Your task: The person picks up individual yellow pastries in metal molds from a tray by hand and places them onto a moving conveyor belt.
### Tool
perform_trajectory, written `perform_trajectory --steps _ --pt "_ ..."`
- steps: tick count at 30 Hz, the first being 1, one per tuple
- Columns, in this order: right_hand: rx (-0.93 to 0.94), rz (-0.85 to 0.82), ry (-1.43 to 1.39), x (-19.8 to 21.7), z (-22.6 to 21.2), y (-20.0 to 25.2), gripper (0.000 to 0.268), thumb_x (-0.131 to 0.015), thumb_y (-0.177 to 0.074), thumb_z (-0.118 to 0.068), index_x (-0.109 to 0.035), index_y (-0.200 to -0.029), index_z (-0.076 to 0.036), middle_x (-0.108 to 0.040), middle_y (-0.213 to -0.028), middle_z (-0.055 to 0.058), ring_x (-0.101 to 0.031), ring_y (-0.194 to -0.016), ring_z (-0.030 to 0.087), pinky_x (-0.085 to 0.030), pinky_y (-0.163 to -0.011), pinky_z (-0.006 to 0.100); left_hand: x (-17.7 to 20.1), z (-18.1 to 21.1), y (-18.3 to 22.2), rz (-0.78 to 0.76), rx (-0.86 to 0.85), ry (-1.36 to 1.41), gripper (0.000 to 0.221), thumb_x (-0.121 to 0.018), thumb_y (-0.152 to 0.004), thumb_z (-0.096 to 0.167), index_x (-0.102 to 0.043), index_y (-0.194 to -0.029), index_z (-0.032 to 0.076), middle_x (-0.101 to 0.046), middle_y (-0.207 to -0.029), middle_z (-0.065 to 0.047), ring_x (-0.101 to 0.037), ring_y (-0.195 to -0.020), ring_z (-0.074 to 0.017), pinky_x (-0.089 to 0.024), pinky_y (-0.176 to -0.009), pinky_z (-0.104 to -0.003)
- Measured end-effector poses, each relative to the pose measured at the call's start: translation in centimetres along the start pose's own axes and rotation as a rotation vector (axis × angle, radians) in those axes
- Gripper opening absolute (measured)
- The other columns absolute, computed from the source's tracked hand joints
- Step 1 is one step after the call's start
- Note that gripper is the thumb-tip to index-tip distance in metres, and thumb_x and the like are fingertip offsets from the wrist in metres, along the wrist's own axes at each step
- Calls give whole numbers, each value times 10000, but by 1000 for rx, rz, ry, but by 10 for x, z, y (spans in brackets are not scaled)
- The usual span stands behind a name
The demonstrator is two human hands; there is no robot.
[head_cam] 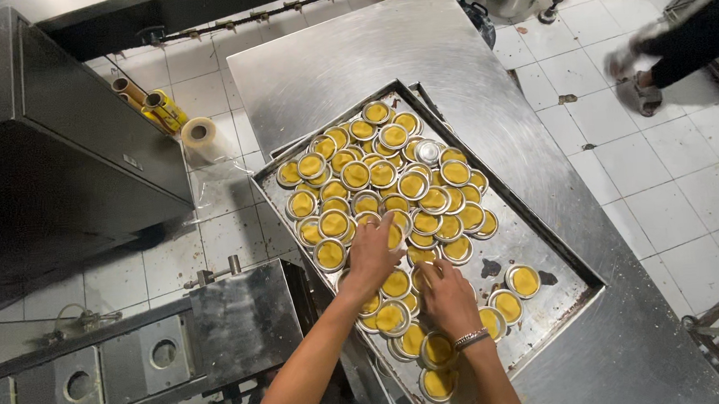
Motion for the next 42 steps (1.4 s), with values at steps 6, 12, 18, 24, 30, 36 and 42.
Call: perform_trajectory --steps 6,12,18,24,30,36,42 --pt "179 -280 36 2 -26 12 704 -601 -811 -84 -471 -1475 -277 -459 -1469 109 -569 -1215 386 -548 -890 470 0 -33 11 -111 219 915 648 -811 -832 526 -599 -1367 228 -658 -931 -146 -685 -839 -326 -520 -686 -359" --pt "206 -481 87 -11 -49 23 942 -757 -750 -122 -331 -1578 -268 -377 -1559 120 -426 -1372 426 -475 -997 546 -34 -46 27 -349 448 1581 633 -627 -937 632 -625 -1268 92 -734 -889 -213 -763 -710 -299 -646 -596 -356" --pt "112 -452 36 -8 -43 31 637 -701 -902 -110 -437 -1456 -280 -558 -1303 88 -537 -1139 272 -510 -920 407 21 -19 82 -366 471 1191 431 -457 -1045 409 -522 -1269 46 -616 -908 -140 -617 -723 -218 -522 -620 -288" --pt "138 -300 -106 6 -20 36 618 -813 -823 -201 -543 -1379 -197 -503 -1417 115 -478 -1311 293 -486 -1070 470 45 5 99 -352 282 623 527 -665 -951 288 -452 -1412 151 -525 -1229 -131 -615 -866 -187 -594 -766 -278" --pt "106 -447 -40 -13 -15 49 820 -796 -835 -131 -386 -1537 -244 -408 -1545 115 -369 -1412 334 -388 -1161 484 -39 12 108 -456 -97 1 720 -654 -917 23 -348 -1556 155 -218 -1586 -288 -231 -1450 -489 -284 -1173 -588" --pt "95 -430 47 -15 -18 53 666 -717 -867 -89 -437 -1451 -240 -411 -1527 81 -427 -1320 371 -566 -915 529 -72 13 114 -380 -407 -174 745 -730 -812 -18 -383 -1459 108 -341 -1476 -382 -326 -1322 -609 -378 -979 -641" --pt "-27 -326 -68 6 -1 42 552 -778 -857 -233 -568 -1367 -221 -532 -1450 30 -457 -1344 265 -502 -1092 450 -54 37 138 -463 -460 -130 734 -633 -903 14 -351 -1575 102 -310 -1511 -364 -294 -1357 -534 -345 -1066 -614"
Point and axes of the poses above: each hand's wrist, its own y-axis away from the middle knuckle, its own x-axis out of the back of the hand, z = x × y, the point moved 9 cm from there along -y, towards the middle knuckle
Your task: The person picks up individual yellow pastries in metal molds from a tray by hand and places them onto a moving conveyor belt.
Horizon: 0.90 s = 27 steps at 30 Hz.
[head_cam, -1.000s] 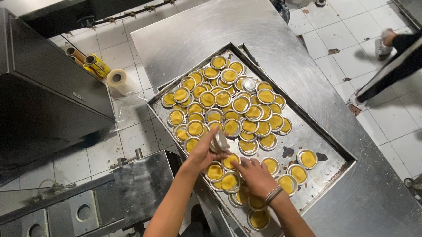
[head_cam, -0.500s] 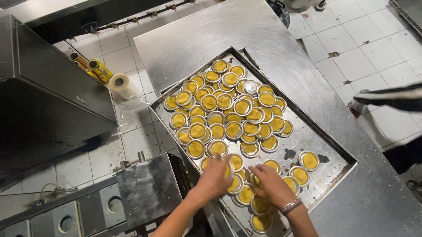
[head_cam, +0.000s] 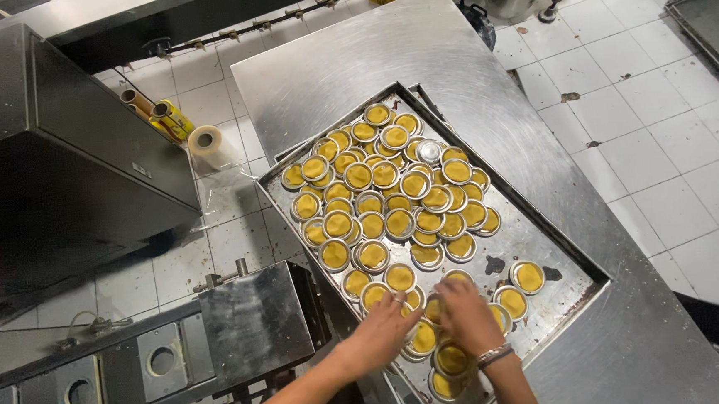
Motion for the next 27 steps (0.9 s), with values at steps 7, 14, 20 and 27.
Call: perform_trajectory --steps 7,14,20,27 --pt "-116 48 67 -6 48 2 508 -640 -794 -124 -536 -1285 -207 -521 -1434 45 -479 -1284 347 -525 -950 557 -57 -7 -22 53 -25 -314 1023 -861 -662 129 -347 -1541 36 -336 -1501 -320 -342 -1325 -553 -396 -948 -568" --pt "-102 52 51 -7 31 -12 669 -803 -829 -345 -464 -1400 -257 -487 -1407 131 -487 -1213 386 -487 -1001 512 -9 8 -14 47 -20 -173 668 -661 -758 -57 -483 -1397 27 -382 -1450 -358 -369 -1275 -547 -427 -924 -638" --pt "-205 -3 -55 -6 51 -13 606 -771 -863 -388 -531 -1402 -248 -512 -1470 90 -456 -1292 341 -497 -1070 495 9 -21 -9 10 103 393 690 -689 -818 166 -448 -1462 103 -412 -1406 -288 -382 -1311 -453 -395 -1023 -537" --pt "-41 336 -284 62 57 40 593 -786 -767 -249 -641 -1330 -130 -662 -1271 211 -623 -1204 447 -514 -1031 502 14 -28 -1 146 -103 724 495 -642 -857 175 -580 -1331 50 -578 -1208 -277 -558 -1171 -492 -463 -1004 -550"
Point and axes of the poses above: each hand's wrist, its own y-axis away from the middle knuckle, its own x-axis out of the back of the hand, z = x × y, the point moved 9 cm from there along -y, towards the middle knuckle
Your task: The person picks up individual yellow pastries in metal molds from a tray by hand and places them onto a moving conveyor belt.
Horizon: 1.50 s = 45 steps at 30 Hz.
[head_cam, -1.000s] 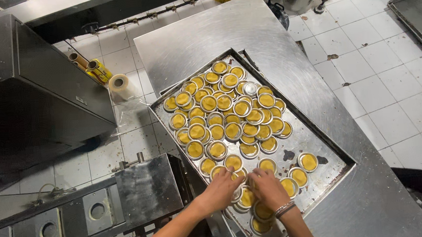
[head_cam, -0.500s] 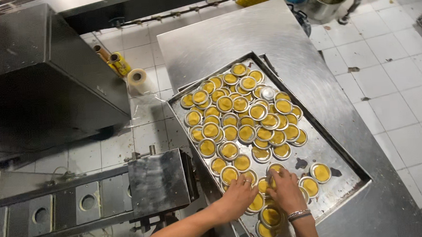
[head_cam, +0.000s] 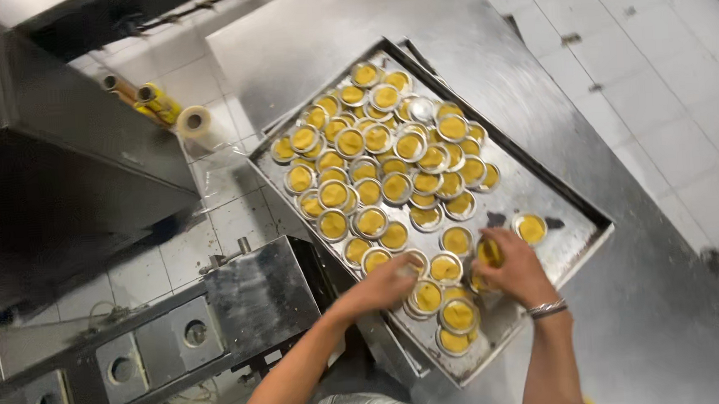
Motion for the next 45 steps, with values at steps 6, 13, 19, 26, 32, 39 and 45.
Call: perform_trajectory --steps 6,13,19,26,32,39,45 --pt "-312 -19 -84 63 15 33 654 -748 -871 -399 -595 -1421 -80 -633 -1341 215 -606 -1240 411 -479 -1038 531 -29 -92 12 -9 511 1553 547 -596 -848 318 -652 -1343 91 -725 -1190 -229 -724 -1031 -345 -582 -900 -493" --pt "-187 -42 38 42 17 43 729 -784 -744 -216 -562 -1436 -166 -603 -1309 184 -596 -1209 468 -507 -1006 544 -11 -2 7 -72 195 1392 656 -682 -817 126 -439 -1411 -10 -628 -1207 -347 -698 -985 -460 -647 -668 -503" --pt "21 -116 417 -52 21 36 725 -653 -760 -41 -539 -1427 -302 -504 -1400 76 -518 -1248 395 -571 -913 483 -9 8 -6 120 155 -287 678 -827 -756 121 -520 -1360 100 -533 -1110 -245 -631 -1035 -525 -533 -883 -565" --pt "-39 -195 336 -48 23 34 731 -792 -783 -141 -476 -1432 -253 -517 -1310 106 -540 -1194 413 -587 -876 484 -46 25 -65 158 91 -819 787 -907 -726 347 -532 -1354 58 -532 -1098 -230 -596 -981 -430 -531 -818 -502" --pt "-7 -162 374 -35 22 39 625 -802 -716 -198 -539 -1278 -122 -503 -1202 139 -582 -1099 437 -618 -825 504 -50 8 -77 127 184 -923 834 -915 -714 382 -517 -1352 21 -526 -1158 -254 -566 -1036 -419 -495 -840 -494" --pt "-80 -119 324 -17 41 27 677 -653 -768 -10 -520 -1425 -104 -437 -1413 173 -473 -1269 498 -612 -858 560 -63 21 -79 151 210 -1017 958 -898 -687 505 -510 -1399 -6 -578 -1105 -228 -585 -1016 -380 -482 -840 -455" --pt "-106 -100 345 -14 42 26 647 -690 -772 -44 -562 -1396 -159 -491 -1336 162 -530 -1169 477 -620 -819 540 -64 25 -78 234 313 -1053 913 -868 -745 451 -495 -1425 -30 -595 -1118 -240 -563 -1050 -384 -455 -863 -488"
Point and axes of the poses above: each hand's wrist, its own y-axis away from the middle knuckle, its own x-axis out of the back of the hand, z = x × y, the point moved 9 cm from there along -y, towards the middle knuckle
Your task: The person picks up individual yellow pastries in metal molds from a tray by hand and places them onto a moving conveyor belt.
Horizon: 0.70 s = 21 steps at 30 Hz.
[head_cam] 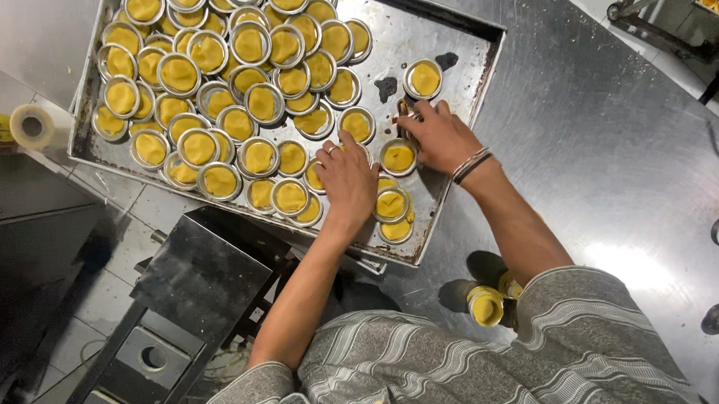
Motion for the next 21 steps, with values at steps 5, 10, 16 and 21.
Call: perform_trajectory --steps 5,10,16,21 --pt "-54 25 -42 31 36 -14 675 -771 -746 -127 -570 -1390 -133 -495 -1318 198 -546 -1151 522 -624 -814 579 6 -10 4 6 -37 174 841 -837 -782 414 -510 -1392 -64 -582 -1061 -272 -569 -1010 -448 -476 -799 -521" --pt "-145 -124 -143 43 40 -53 917 -837 -814 -117 -347 -1583 -216 -423 -1422 123 -406 -1244 417 -517 -861 594 11 0 -21 68 -198 365 568 -667 -995 317 -454 -1387 -34 -510 -1240 -476 -392 -1313 -595 -336 -1048 -574" --pt "-142 -55 50 23 47 -69 757 -896 -721 -292 -553 -1388 -192 -496 -1311 140 -553 -1190 478 -617 -877 560 -14 29 -59 219 -165 19 527 -763 -854 197 -583 -1340 102 -572 -1283 -328 -572 -1170 -508 -591 -748 -544" --pt "-72 -221 -100 37 -7 -24 750 -862 -755 -193 -516 -1415 -109 -492 -1350 223 -550 -1235 509 -580 -954 596 -14 23 -55 13 -195 49 613 -800 -818 170 -501 -1352 146 -504 -1348 -308 -495 -1244 -528 -555 -790 -578"
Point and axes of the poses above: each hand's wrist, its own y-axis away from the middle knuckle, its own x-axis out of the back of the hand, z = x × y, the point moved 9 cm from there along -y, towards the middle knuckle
